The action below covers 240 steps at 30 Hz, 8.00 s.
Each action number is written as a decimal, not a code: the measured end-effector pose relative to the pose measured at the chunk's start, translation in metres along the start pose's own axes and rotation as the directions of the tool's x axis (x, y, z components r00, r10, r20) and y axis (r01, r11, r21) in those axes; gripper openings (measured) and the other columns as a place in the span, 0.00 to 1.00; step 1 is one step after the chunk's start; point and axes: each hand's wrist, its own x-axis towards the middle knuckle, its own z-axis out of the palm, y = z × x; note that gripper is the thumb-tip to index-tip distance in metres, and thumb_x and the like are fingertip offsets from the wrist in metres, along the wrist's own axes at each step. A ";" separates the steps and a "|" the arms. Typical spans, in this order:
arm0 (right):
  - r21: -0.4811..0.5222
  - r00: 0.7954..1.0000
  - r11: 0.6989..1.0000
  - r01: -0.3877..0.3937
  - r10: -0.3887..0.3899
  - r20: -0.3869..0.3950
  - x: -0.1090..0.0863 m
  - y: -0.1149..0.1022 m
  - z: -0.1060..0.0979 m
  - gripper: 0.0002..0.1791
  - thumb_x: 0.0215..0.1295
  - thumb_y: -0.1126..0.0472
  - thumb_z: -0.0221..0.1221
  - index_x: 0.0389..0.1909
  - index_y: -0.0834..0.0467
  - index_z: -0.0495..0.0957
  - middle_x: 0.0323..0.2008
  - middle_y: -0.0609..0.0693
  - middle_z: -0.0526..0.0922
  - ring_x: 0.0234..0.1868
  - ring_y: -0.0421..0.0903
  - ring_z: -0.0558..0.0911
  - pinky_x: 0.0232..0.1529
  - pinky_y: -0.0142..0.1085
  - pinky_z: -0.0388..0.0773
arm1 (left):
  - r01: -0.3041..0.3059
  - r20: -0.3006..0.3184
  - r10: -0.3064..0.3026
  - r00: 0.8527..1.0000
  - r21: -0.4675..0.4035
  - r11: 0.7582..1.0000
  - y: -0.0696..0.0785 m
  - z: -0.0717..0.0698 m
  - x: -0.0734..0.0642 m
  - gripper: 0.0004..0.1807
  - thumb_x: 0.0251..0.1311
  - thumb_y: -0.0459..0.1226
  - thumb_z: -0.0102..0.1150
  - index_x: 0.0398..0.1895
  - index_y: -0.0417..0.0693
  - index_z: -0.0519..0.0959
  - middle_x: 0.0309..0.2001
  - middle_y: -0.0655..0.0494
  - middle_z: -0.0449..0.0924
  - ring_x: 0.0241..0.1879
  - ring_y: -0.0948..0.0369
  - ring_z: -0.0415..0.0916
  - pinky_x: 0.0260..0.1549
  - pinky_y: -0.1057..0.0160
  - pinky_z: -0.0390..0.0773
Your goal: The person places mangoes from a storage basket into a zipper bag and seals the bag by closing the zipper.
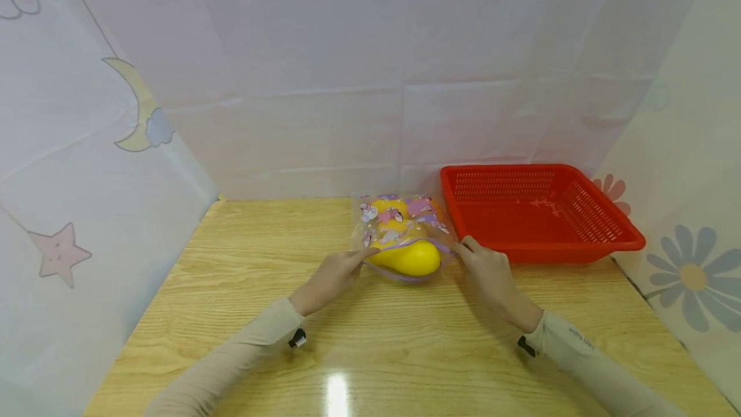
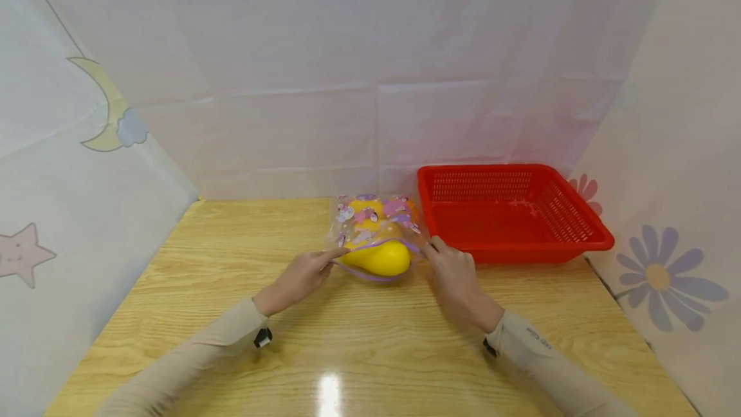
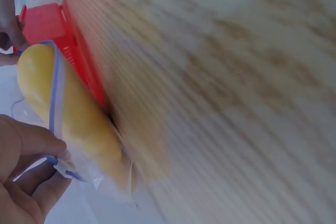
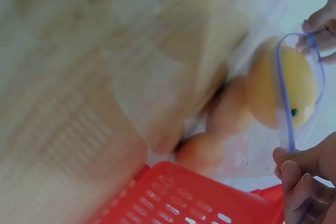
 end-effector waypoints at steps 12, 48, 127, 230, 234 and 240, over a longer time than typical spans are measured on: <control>0.119 0.999 0.991 -0.053 0.052 0.004 0.016 0.010 -0.005 0.13 0.48 0.78 0.71 0.34 0.63 0.83 0.33 0.52 0.79 0.15 0.39 0.63 0.12 0.29 0.64 | 0.107 -0.082 -0.104 0.991 0.034 0.994 -0.004 -0.008 0.000 0.17 0.64 0.21 0.56 0.55 0.37 0.78 0.48 0.43 0.85 0.44 0.51 0.85 0.43 0.61 0.86; 0.277 0.974 0.950 -0.145 0.186 -0.127 0.063 0.033 -0.035 0.07 0.49 0.72 0.73 0.28 0.60 0.86 0.25 0.48 0.81 0.18 0.41 0.72 0.15 0.34 0.68 | 0.125 -0.258 -0.100 0.961 0.085 0.988 -0.013 -0.039 0.022 0.12 0.65 0.21 0.54 0.49 0.34 0.81 0.44 0.41 0.85 0.41 0.49 0.85 0.41 0.59 0.86; 0.349 0.905 0.848 -0.398 0.301 0.300 0.038 0.043 -0.030 0.07 0.63 0.65 0.66 0.40 0.64 0.86 0.37 0.55 0.80 0.19 0.43 0.74 0.15 0.32 0.71 | 0.488 -0.025 -0.643 0.765 -0.629 0.605 -0.026 -0.030 0.005 0.13 0.66 0.32 0.60 0.48 0.29 0.81 0.37 0.33 0.83 0.34 0.35 0.82 0.33 0.52 0.88; 0.615 0.937 0.750 -0.242 0.017 0.348 0.136 -0.089 0.047 0.11 0.64 0.67 0.65 0.46 0.68 0.83 0.42 0.59 0.86 0.37 0.50 0.85 0.41 0.36 0.85 | 0.460 -0.039 -0.678 0.734 -0.705 0.540 -0.025 -0.028 0.003 0.10 0.68 0.28 0.56 0.45 0.26 0.80 0.37 0.32 0.82 0.37 0.33 0.81 0.35 0.57 0.88; 0.601 0.929 0.759 -0.252 0.016 0.369 0.139 -0.092 0.049 0.12 0.66 0.64 0.64 0.47 0.66 0.83 0.42 0.57 0.86 0.40 0.50 0.84 0.43 0.37 0.85 | 0.460 -0.038 -0.674 0.738 -0.701 0.545 -0.025 -0.028 0.004 0.10 0.68 0.29 0.56 0.45 0.27 0.79 0.37 0.33 0.83 0.38 0.31 0.80 0.35 0.58 0.88; 0.577 0.917 0.770 -0.273 0.026 0.399 0.142 -0.094 0.053 0.13 0.67 0.61 0.63 0.47 0.65 0.83 0.43 0.55 0.86 0.42 0.50 0.83 0.43 0.39 0.84 | 0.454 -0.051 -0.670 0.740 -0.698 0.555 -0.024 -0.028 0.005 0.10 0.68 0.29 0.57 0.44 0.27 0.80 0.36 0.33 0.83 0.37 0.33 0.81 0.34 0.58 0.88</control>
